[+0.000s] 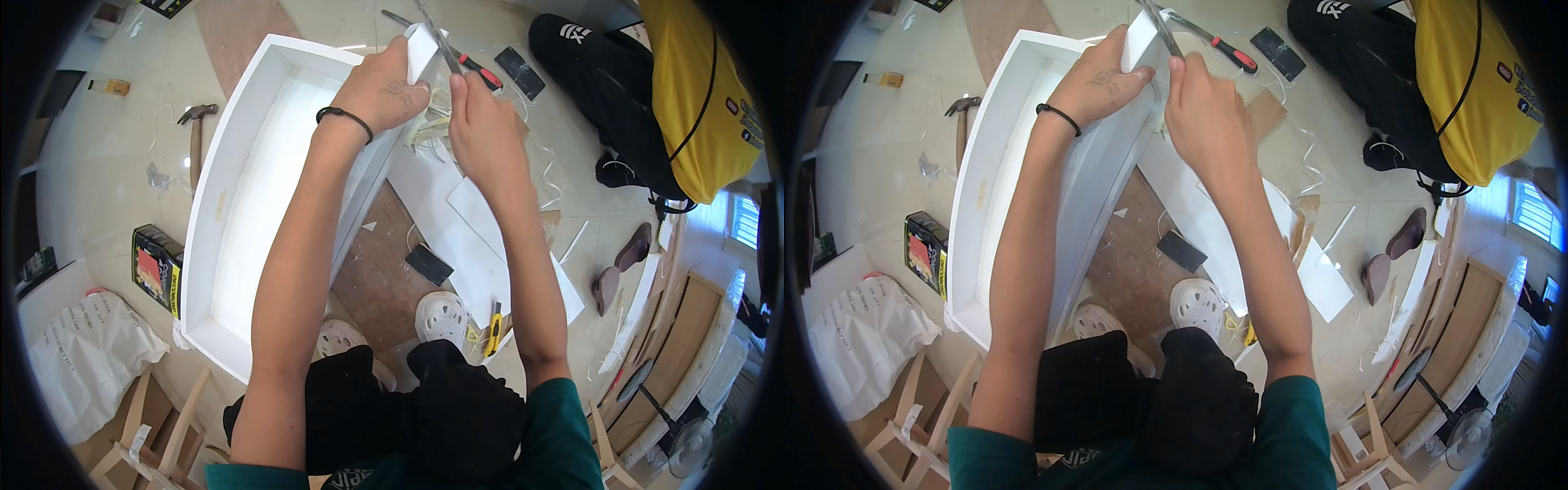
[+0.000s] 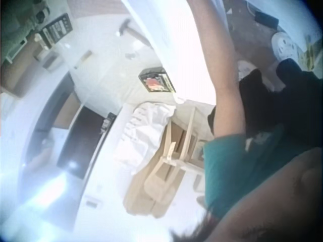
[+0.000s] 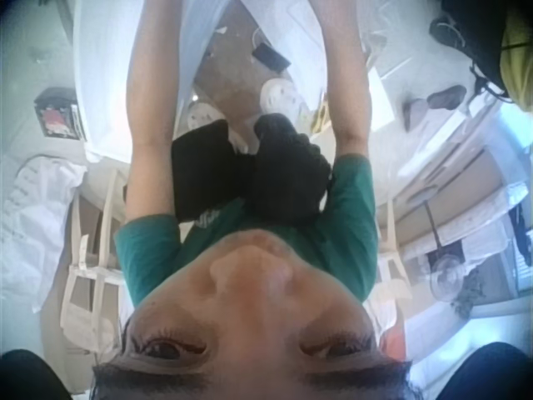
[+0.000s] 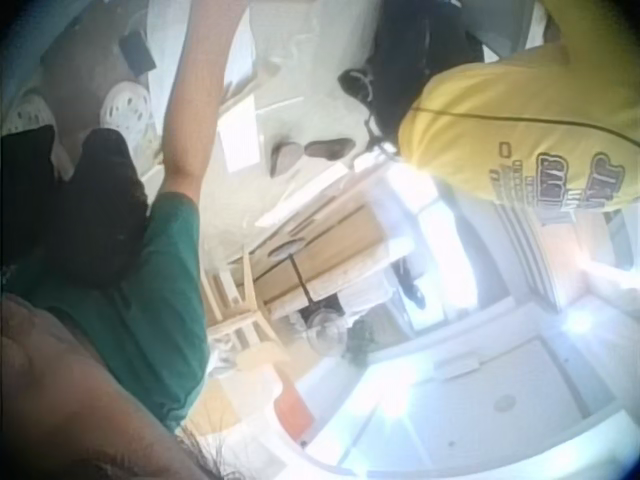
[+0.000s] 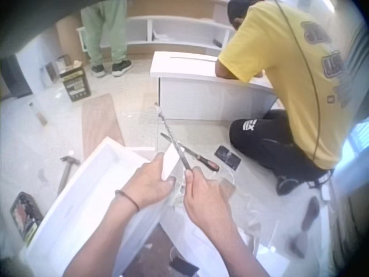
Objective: The person smooths the edges of a white furniture drawer using a sanding block and a metal file. They alternate between filing and sanding the drawer's edges while sitting on the floor.
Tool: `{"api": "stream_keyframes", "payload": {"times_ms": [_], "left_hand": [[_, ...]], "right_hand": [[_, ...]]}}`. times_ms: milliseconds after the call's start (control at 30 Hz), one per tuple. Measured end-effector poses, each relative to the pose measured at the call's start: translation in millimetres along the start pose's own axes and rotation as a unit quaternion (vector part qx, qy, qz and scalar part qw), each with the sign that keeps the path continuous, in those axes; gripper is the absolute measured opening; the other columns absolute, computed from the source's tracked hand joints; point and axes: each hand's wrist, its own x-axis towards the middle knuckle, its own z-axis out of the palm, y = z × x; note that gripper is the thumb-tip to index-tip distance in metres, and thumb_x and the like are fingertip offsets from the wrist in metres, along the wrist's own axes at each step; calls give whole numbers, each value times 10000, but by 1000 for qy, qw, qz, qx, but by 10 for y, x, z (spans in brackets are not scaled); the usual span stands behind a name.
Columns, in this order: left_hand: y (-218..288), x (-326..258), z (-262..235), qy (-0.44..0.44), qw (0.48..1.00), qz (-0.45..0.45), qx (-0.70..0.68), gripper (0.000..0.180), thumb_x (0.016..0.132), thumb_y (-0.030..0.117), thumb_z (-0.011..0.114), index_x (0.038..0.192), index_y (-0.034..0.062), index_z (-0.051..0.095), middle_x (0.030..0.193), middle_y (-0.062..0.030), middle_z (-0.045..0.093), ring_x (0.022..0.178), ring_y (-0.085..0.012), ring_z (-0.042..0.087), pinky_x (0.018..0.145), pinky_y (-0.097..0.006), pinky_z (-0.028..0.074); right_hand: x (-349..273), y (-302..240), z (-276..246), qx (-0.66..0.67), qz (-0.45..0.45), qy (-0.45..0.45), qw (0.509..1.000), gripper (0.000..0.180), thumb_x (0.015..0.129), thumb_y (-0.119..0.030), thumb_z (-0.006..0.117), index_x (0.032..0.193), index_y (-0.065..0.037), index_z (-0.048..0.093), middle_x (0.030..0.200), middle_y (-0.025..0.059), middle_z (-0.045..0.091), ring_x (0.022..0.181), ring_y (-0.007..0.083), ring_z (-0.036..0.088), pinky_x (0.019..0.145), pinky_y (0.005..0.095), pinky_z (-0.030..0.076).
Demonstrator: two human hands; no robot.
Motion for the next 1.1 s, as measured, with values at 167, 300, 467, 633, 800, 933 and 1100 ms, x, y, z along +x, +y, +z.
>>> {"api": "stream_keyframes", "payload": {"times_ms": [167,300,467,633,800,933,1100], "left_hand": [[-49,-38,4,24,1000,15,0,477,864,245,667,1216,-41,519,1088,-288,674,1051,-414,649,908,-435,506],[28,6,4,-6,1000,-7,-4,529,859,246,673,1275,-35,507,1125,-284,668,1067,-410,642,927,-435,498],[-43,-23,7,14,1000,5,-4,510,854,255,669,1245,-31,513,1106,-279,672,1039,-406,649,923,-438,501],[3,-20,-16,2,1000,-6,-12,483,850,246,655,1223,-30,520,1098,-273,677,1029,-403,657,924,-441,504],[-65,-7,4,18,1000,18,2,479,845,265,657,1202,-29,534,1101,-269,678,1022,-393,668,914,-440,511],[14,-15,2,18,1000,11,-2,515,844,295,668,1217,-36,535,1085,-273,684,1001,-394,677,897,-442,519],[172,14,-78,53,998,-12,33,509,838,352,673,1155,-38,586,1003,-258,708,963,-397,689,877,-442,530]], "right_hand": [[-164,-35,-16,1,-12,-35,999,407,1074,-329,378,956,6,575,751,282,659,783,505,650,712,580,505],[107,-47,-43,-4,10,-7,1000,411,1074,-333,378,959,5,581,758,276,665,790,501,656,726,582,501],[-9,-46,-7,4,5,-26,1000,438,1074,-350,369,961,10,591,806,276,678,832,502,656,757,572,509],[152,-49,32,23,19,-1,1000,442,1072,-354,369,966,11,595,814,284,677,851,502,656,766,570,511],[191,-14,62,10,-17,28,999,437,1070,-352,369,994,15,593,823,284,677,876,501,652,787,569,512],[422,197,25,52,11,32,998,406,1068,-340,387,1010,19,568,769,280,652,821,505,637,745,555,493],[-47,164,-25,172,49,19,984,376,1077,-323,385,1029,18,535,724,280,619,755,506,613,695,545,456]]}}
